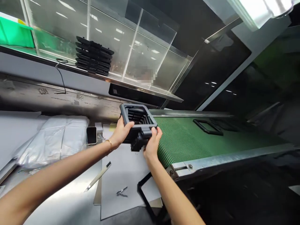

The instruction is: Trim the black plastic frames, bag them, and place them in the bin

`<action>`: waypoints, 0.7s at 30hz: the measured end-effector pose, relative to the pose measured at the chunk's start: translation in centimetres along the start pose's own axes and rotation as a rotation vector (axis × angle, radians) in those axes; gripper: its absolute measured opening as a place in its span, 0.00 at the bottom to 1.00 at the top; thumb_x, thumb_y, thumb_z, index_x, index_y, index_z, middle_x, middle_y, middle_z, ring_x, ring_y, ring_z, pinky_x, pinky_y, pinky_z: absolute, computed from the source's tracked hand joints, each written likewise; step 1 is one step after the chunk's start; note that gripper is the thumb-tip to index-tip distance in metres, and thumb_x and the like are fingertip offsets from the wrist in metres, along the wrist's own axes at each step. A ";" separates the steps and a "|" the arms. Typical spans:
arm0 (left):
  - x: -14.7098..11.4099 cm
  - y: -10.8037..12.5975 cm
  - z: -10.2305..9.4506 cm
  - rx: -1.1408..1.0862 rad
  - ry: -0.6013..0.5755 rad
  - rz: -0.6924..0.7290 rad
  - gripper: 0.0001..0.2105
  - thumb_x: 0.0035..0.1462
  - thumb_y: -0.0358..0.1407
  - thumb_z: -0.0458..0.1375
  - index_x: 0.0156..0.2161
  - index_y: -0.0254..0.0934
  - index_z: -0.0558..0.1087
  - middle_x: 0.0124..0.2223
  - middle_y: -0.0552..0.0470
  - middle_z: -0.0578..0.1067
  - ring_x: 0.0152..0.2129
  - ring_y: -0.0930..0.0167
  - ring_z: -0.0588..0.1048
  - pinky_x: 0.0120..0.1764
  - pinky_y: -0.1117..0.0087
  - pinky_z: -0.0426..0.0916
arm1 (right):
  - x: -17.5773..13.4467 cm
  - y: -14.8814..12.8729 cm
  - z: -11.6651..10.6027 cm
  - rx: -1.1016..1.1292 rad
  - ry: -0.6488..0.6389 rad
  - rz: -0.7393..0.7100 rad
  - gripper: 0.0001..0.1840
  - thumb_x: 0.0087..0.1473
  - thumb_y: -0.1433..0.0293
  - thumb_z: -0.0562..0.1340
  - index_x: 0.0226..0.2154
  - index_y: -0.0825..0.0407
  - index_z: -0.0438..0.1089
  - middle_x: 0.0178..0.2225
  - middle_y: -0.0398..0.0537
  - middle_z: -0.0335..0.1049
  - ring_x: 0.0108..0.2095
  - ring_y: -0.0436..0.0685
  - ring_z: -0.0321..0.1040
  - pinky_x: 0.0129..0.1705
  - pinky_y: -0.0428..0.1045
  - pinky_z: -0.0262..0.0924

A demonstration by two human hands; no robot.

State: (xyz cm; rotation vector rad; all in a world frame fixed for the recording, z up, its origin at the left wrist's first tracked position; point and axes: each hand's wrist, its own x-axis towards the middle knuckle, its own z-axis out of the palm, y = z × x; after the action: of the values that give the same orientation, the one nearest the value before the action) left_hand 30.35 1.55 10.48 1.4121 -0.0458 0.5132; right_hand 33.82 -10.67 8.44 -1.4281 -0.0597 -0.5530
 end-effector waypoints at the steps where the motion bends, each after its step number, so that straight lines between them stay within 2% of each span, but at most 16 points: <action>1: -0.6 -1.7 -0.7 0.023 0.000 -0.035 0.16 0.54 0.37 0.52 0.47 0.35 0.62 0.48 0.46 0.66 0.45 0.63 0.65 0.47 0.52 0.58 | -1.2 1.9 -0.1 -0.020 0.024 0.032 0.21 0.54 0.60 0.53 0.48 0.53 0.56 0.46 0.50 0.59 0.43 0.56 0.61 0.42 0.56 0.58; 4: -2.3 -6.7 -2.1 0.071 -0.027 -0.122 0.15 0.54 0.37 0.52 0.47 0.35 0.63 0.48 0.46 0.66 0.44 0.63 0.66 0.46 0.53 0.60 | -4.4 7.3 -0.9 -0.070 0.102 0.127 0.20 0.54 0.62 0.53 0.48 0.53 0.57 0.47 0.51 0.59 0.43 0.57 0.61 0.43 0.58 0.57; 7: -3.6 -11.3 -2.7 0.087 -0.068 -0.177 0.15 0.54 0.36 0.52 0.47 0.35 0.63 0.49 0.46 0.66 0.44 0.63 0.66 0.46 0.53 0.60 | -6.8 12.2 -2.2 -0.123 0.161 0.200 0.19 0.55 0.63 0.54 0.47 0.54 0.58 0.47 0.51 0.59 0.44 0.57 0.61 0.43 0.58 0.58; 10: -4.2 -15.4 -3.0 0.083 -0.098 -0.213 0.15 0.54 0.36 0.52 0.47 0.35 0.63 0.50 0.46 0.65 0.46 0.63 0.65 0.47 0.52 0.59 | -8.1 16.4 -3.2 -0.186 0.171 0.237 0.18 0.55 0.64 0.54 0.47 0.54 0.58 0.46 0.50 0.60 0.43 0.56 0.62 0.42 0.57 0.59; 13: -4.3 -18.5 -3.4 0.077 -0.103 -0.247 0.16 0.54 0.36 0.52 0.48 0.35 0.63 0.52 0.46 0.64 0.48 0.62 0.63 0.48 0.51 0.58 | -8.4 19.5 -4.0 -0.272 0.124 0.235 0.18 0.55 0.64 0.54 0.47 0.54 0.58 0.46 0.50 0.60 0.42 0.56 0.62 0.41 0.57 0.60; 17: -4.2 -20.7 -4.1 0.086 -0.079 -0.287 0.16 0.54 0.36 0.52 0.49 0.36 0.62 0.53 0.45 0.62 0.48 0.61 0.62 0.48 0.51 0.57 | -8.3 20.9 -5.2 -0.422 -0.021 0.174 0.18 0.54 0.65 0.55 0.48 0.53 0.58 0.47 0.51 0.59 0.44 0.57 0.61 0.43 0.57 0.59; 19: -4.3 -21.0 -4.3 0.096 -0.066 -0.294 0.16 0.54 0.36 0.52 0.48 0.36 0.62 0.53 0.46 0.62 0.48 0.62 0.63 0.48 0.51 0.58 | -8.1 20.2 -5.8 -0.510 -0.105 0.110 0.21 0.54 0.65 0.54 0.50 0.52 0.55 0.50 0.52 0.55 0.47 0.59 0.58 0.45 0.60 0.56; 21: -4.3 -21.0 -4.5 0.113 -0.036 -0.302 0.15 0.54 0.36 0.53 0.47 0.36 0.63 0.52 0.46 0.63 0.48 0.62 0.63 0.48 0.51 0.58 | -7.7 18.9 -6.1 -0.592 -0.224 0.001 0.24 0.53 0.64 0.55 0.52 0.51 0.52 0.55 0.53 0.48 0.53 0.63 0.50 0.49 0.63 0.49</action>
State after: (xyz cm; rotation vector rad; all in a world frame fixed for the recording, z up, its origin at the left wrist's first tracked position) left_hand 33.07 3.01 -11.24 1.5065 0.1682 0.2431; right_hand 32.83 -13.13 -12.73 -2.0647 -0.0772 -0.4220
